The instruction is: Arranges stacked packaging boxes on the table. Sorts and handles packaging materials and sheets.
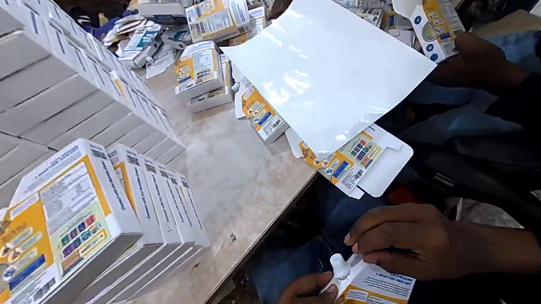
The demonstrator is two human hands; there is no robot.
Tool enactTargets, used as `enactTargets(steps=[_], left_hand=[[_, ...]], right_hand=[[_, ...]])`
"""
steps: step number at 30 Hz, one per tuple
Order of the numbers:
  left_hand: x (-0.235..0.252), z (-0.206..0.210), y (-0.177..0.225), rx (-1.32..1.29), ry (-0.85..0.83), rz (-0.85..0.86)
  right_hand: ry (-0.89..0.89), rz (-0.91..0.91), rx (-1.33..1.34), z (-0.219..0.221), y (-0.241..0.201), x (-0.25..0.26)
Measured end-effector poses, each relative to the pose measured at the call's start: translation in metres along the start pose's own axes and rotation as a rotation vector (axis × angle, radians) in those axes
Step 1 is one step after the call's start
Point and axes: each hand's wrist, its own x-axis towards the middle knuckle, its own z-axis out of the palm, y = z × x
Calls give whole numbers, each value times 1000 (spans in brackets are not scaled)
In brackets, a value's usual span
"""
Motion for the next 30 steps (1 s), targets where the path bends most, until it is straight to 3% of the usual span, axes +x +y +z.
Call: enactTargets(steps=[30], left_hand=[[2,2,1,-7,-7,-28]], right_hand=[[-93,-39,-35,-5,-2,-9]])
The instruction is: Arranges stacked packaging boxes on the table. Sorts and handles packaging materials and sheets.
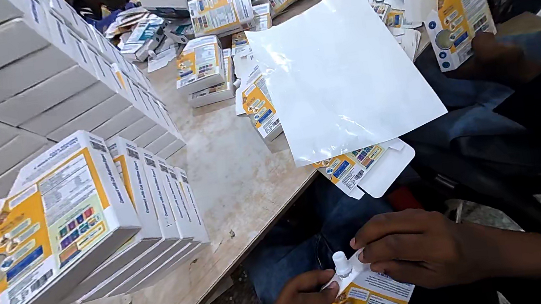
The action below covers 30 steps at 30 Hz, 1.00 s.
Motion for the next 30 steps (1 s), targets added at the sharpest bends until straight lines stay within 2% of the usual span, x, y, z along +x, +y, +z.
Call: enactTargets(steps=[10,19,25,30], left_hand=[[0,0,0,3,-4,7],[0,0,-1,22,-6,23],[0,0,-1,14,-3,24],[-1,2,-3,10,-19,8]], right_hand=[[-67,31,17,-2,1,-1],[-129,97,142,-4,3,-2],[-125,168,300,-3,8,-1],[-102,156,333,0,10,-6]])
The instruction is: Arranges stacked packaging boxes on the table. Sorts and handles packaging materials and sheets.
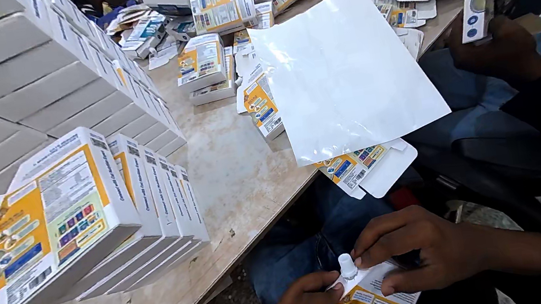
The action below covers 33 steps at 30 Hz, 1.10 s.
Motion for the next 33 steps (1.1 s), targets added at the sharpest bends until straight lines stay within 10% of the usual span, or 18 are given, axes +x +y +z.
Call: enactTargets(steps=[33], left_hand=[[6,6,-11,-23,-149,-118]], right_hand=[[20,-131,-328,22,7,-54]])
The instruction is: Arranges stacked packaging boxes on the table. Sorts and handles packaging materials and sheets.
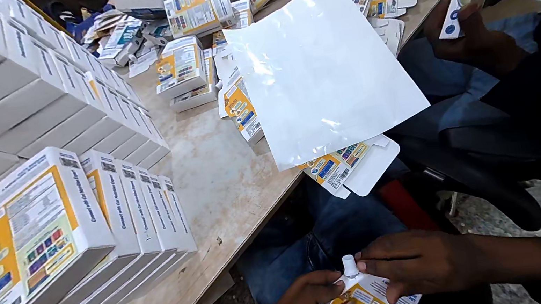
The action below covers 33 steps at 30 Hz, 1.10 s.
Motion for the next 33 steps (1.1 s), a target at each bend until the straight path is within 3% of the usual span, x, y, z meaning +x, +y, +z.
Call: enactTargets(steps=[6,10,14,20,24,28,33], left_hand=[[1,-1,0,1,18,-8],[0,-3,0,13,20,-6],[-2,-6,3,-77,48,-5],[-5,-11,2,-80,46,34],[-5,-15,7,4,54,6],[3,-12,30,159,101,-155],[12,0,24,138,105,-193]], right_hand=[[-66,-4,38,2,3,-5],[-47,55,219,1,2,-6],[-102,211,458,-16,-8,10],[68,497,746,-20,-6,33],[76,474,603,-7,-5,45],[99,443,520,-2,-11,55],[61,396,410,-2,-18,60]])
